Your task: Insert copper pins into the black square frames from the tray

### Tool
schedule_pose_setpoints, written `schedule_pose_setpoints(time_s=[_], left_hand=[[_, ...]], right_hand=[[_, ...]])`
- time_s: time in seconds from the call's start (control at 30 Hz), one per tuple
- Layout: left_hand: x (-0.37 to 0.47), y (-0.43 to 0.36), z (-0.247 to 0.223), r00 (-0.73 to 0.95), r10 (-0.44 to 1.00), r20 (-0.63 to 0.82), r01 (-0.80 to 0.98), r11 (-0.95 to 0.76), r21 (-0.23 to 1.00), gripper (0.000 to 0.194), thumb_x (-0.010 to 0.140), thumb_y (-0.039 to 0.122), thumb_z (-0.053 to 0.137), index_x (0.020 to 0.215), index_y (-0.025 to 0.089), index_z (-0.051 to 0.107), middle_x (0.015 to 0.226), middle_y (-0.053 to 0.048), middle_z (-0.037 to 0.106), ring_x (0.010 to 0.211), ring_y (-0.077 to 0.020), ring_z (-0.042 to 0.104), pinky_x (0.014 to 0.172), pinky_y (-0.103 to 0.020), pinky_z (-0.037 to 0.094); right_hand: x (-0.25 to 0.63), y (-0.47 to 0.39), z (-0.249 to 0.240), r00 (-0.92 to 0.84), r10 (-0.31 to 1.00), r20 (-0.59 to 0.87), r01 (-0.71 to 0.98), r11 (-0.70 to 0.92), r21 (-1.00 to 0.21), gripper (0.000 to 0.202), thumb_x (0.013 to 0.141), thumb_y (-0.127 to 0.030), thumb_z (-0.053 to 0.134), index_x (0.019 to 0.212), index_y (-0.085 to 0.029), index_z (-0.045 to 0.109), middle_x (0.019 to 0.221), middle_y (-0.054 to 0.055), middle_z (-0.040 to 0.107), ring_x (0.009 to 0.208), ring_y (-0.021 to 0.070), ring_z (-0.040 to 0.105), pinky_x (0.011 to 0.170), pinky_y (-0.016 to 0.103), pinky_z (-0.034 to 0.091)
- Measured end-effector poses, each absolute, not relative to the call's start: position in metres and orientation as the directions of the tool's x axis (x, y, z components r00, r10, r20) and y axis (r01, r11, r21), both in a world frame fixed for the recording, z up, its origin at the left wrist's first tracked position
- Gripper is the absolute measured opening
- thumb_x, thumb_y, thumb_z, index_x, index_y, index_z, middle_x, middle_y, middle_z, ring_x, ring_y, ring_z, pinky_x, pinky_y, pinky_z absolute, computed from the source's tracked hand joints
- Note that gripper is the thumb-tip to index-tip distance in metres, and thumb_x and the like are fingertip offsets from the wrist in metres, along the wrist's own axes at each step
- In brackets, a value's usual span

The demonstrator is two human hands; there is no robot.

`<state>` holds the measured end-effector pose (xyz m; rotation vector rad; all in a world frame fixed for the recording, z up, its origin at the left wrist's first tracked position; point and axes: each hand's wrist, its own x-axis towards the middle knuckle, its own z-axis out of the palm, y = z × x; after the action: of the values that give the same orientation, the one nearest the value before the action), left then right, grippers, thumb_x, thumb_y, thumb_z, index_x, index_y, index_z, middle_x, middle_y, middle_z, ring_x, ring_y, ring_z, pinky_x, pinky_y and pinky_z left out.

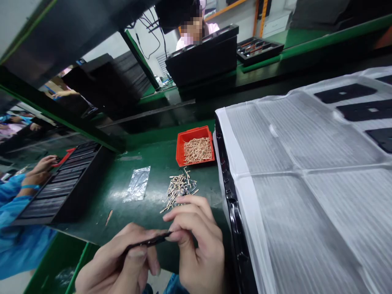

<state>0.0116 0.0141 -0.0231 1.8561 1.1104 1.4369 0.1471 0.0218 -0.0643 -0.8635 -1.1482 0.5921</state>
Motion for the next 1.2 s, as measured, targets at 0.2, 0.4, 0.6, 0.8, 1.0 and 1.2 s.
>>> schedule_pose_setpoints(time_s=[0.2,0.4,0.6,0.8,1.0,1.2], left_hand=[[0.004,0.015,-0.021,0.159,0.872,0.463,0.298,-0.490,0.819,0.018,0.103,0.017,0.067,0.112,0.024,0.081,0.066,0.003,0.066,0.041,-0.0094,0.058,0.037,-0.022,0.036],[0.008,0.014,-0.021,0.188,0.897,0.401,0.312,-0.441,0.841,0.014,0.104,0.027,0.067,0.105,0.026,0.082,0.062,0.005,0.061,0.038,-0.0094,0.054,0.041,-0.024,0.040],[0.019,0.012,-0.031,0.177,0.903,0.390,0.201,-0.421,0.884,0.016,0.104,0.033,0.069,0.102,0.025,0.082,0.068,0.003,0.066,0.037,-0.0075,0.054,0.038,-0.023,0.039],[0.012,0.018,-0.027,0.215,0.829,0.516,0.071,-0.541,0.838,0.018,0.104,0.022,0.068,0.115,0.023,0.082,0.089,-0.004,0.079,0.058,-0.0127,0.073,0.050,-0.022,0.062],[0.007,0.027,-0.019,0.206,0.691,0.693,0.048,-0.714,0.698,0.009,0.098,0.028,0.078,0.099,0.021,0.082,0.101,-0.003,0.083,0.074,-0.0155,0.079,0.064,-0.026,0.069],[0.011,0.024,-0.025,0.141,0.653,0.744,0.023,-0.753,0.657,0.017,0.102,0.031,0.073,0.087,0.021,0.075,0.099,0.000,0.084,0.063,-0.0120,0.076,0.058,-0.025,0.065]], right_hand=[[0.149,0.022,-0.061,0.268,0.783,0.562,0.034,0.575,-0.817,0.029,0.110,-0.034,0.055,0.085,-0.021,0.061,0.083,0.000,0.076,0.090,0.0161,0.073,0.094,0.034,0.060],[0.144,0.021,-0.062,0.278,0.741,0.611,0.081,0.616,-0.783,0.034,0.108,-0.017,0.048,0.075,-0.019,0.053,0.066,0.001,0.057,0.071,0.0143,0.057,0.075,0.033,0.056],[0.138,0.017,-0.065,0.455,0.590,0.667,0.239,0.640,-0.730,0.027,0.085,0.005,0.047,0.072,-0.018,0.053,0.063,-0.001,0.046,0.062,0.0135,0.046,0.061,0.032,0.046],[0.131,0.018,-0.062,0.581,0.537,0.611,0.215,0.622,-0.752,0.023,0.098,-0.008,0.056,0.078,-0.017,0.062,0.066,-0.003,0.060,0.061,0.0126,0.057,0.076,0.037,0.053],[0.134,0.016,-0.057,0.496,0.529,0.689,0.227,0.687,-0.690,0.029,0.107,-0.031,0.064,0.081,-0.019,0.063,0.071,-0.004,0.069,0.063,0.0122,0.068,0.080,0.037,0.057],[0.134,0.009,-0.055,0.503,0.501,0.704,0.258,0.690,-0.676,0.033,0.107,-0.031,0.066,0.077,-0.017,0.061,0.083,-0.002,0.076,0.083,0.0134,0.070,0.088,0.037,0.057]])
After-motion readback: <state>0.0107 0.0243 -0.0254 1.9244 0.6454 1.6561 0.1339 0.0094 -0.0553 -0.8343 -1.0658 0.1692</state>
